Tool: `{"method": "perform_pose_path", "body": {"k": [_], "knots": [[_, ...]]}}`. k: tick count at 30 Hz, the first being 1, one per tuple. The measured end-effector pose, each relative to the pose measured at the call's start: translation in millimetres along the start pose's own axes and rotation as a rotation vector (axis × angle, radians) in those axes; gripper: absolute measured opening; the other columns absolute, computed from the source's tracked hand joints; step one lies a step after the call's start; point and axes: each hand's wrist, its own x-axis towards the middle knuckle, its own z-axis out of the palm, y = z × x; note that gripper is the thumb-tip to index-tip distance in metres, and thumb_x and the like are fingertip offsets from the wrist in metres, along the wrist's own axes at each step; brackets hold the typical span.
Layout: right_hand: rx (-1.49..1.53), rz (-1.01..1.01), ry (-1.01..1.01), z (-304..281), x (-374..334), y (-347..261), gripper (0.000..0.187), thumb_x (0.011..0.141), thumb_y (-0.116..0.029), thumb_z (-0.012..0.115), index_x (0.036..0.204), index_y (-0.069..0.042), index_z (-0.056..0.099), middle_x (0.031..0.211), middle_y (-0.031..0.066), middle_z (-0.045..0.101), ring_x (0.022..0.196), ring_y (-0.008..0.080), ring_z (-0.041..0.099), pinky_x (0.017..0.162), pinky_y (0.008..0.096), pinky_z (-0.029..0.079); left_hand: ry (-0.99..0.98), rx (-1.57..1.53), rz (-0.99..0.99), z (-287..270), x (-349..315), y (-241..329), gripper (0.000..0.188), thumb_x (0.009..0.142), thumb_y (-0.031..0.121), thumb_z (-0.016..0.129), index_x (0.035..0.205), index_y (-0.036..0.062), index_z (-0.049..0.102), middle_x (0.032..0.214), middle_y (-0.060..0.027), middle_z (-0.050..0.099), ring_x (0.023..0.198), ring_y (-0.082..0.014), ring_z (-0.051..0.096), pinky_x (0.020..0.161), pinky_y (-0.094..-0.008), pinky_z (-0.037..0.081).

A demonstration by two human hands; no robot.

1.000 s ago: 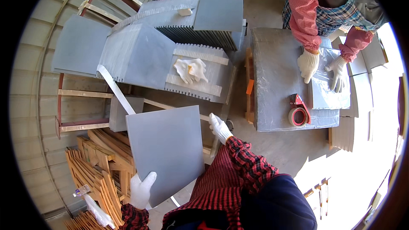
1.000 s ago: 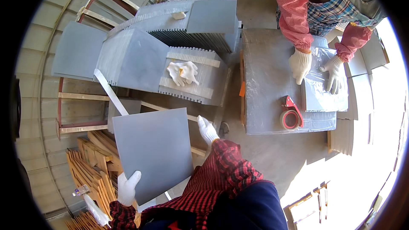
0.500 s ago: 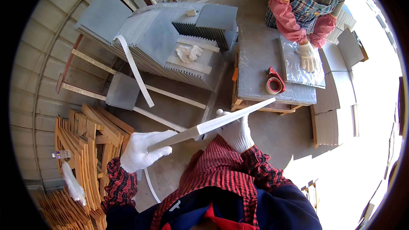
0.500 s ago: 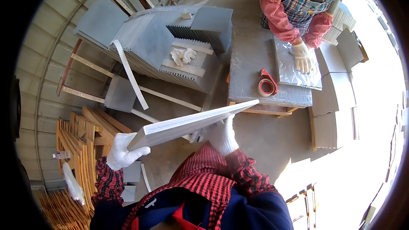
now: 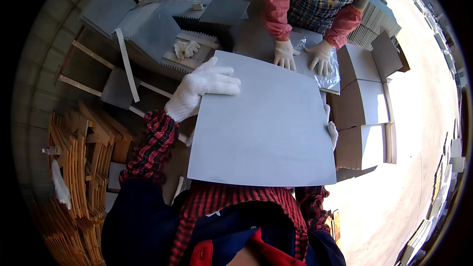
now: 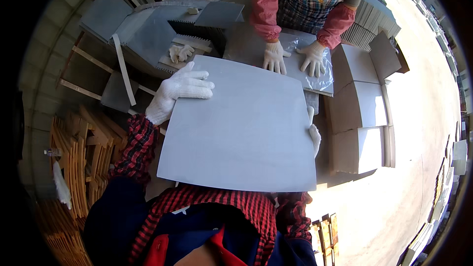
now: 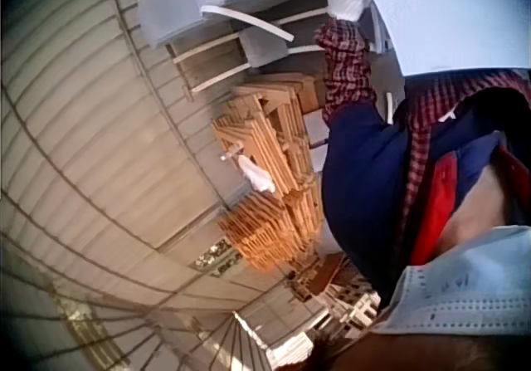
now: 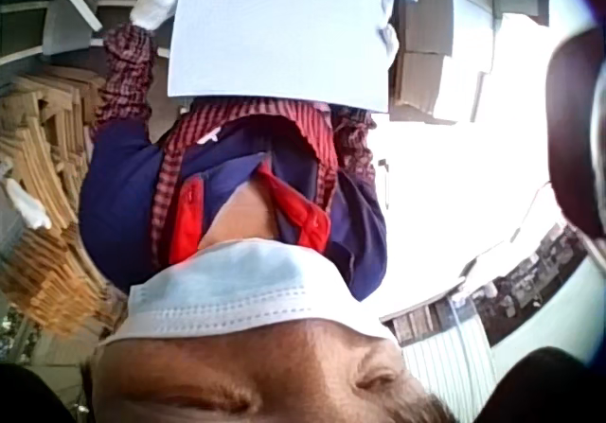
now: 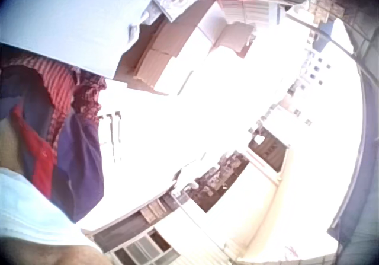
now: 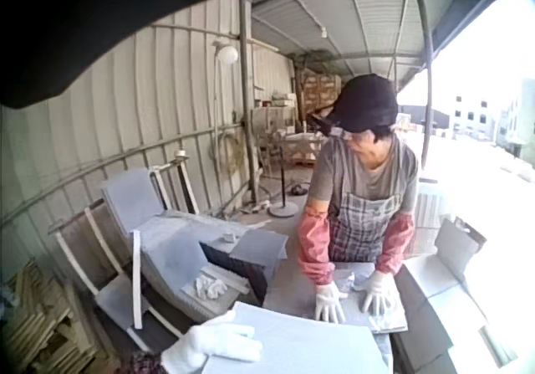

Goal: The person picks up flat gray panels and wooden frames, then assembles them into box-like structures. They use a handheld tape dispenser to secure the edges of the panels together. The person repeats this process for multiple units, stacking the finished boxes on a nearby surface.

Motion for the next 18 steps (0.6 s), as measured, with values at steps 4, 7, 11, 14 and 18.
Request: {"method": "perform_pose_path", "body": {"k": [4, 7, 11, 14, 18], "knots": [[-0.248, -0.195, 0.001, 8, -4, -59, 0.059, 0.098, -0.036, 0.054, 0.149, -0.008, 0.042, 0.138, 0.0099, 0.052, 0.124, 0.0191, 0.056, 0.1, 0.0351, 0.051, 0.557, -1.123, -0.519, 87, 61, 28, 0.032, 0.099, 0.018, 0.064, 0.126, 0.0021, 0.066, 0.136, -0.0128, 0.062, 0.13, -0.0219, 0.055, 0.116, -0.0401, 0.039], [-0.319, -0.244, 0.083, 8, 3, -90, 0.054, 0.099, -0.038, 0.051, 0.142, -0.006, 0.043, 0.128, 0.0096, 0.052, 0.115, 0.0171, 0.055, 0.098, 0.0335, 0.048, 0.873, -1.714, -0.815, 124, 93, 54, 0.042, 0.103, 0.024, 0.058, 0.137, -0.0006, 0.057, 0.141, -0.0133, 0.057, 0.132, -0.0219, 0.053, 0.114, -0.0371, 0.041], [-0.544, -0.216, 0.22, -63, 18, -122, 0.049, 0.1, -0.04, 0.051, 0.136, -0.005, 0.049, 0.125, 0.0091, 0.053, 0.115, 0.0165, 0.056, 0.094, 0.0337, 0.051, 0.754, -1.819, -1.006, 154, 95, 31, 0.053, 0.106, 0.035, 0.05, 0.145, -0.0005, 0.048, 0.146, -0.0123, 0.053, 0.133, -0.022, 0.051, 0.113, -0.0343, 0.041], [-1.286, -0.674, 0.279, -123, 34, -113, 0.045, 0.103, -0.034, 0.052, 0.135, -0.002, 0.049, 0.127, 0.0103, 0.054, 0.118, 0.0197, 0.056, 0.096, 0.0363, 0.051, 0.562, -1.826, -0.99, 164, 95, -8, 0.061, 0.109, 0.044, 0.044, 0.151, -0.0005, 0.041, 0.149, -0.0116, 0.05, 0.134, -0.0221, 0.05, 0.112, -0.0322, 0.04], [-1.193, -0.453, 0.202, -98, 79, -135, 0.046, 0.102, -0.027, 0.058, 0.138, 0.0, 0.049, 0.129, 0.0129, 0.057, 0.115, 0.0233, 0.058, 0.095, 0.0368, 0.05, 0.337, -1.344, -0.912, 195, 91, -76, 0.058, 0.106, 0.034, 0.052, 0.152, -0.0002, 0.04, 0.145, -0.01, 0.053, 0.132, -0.0209, 0.051, 0.113, -0.0346, 0.039]]}}
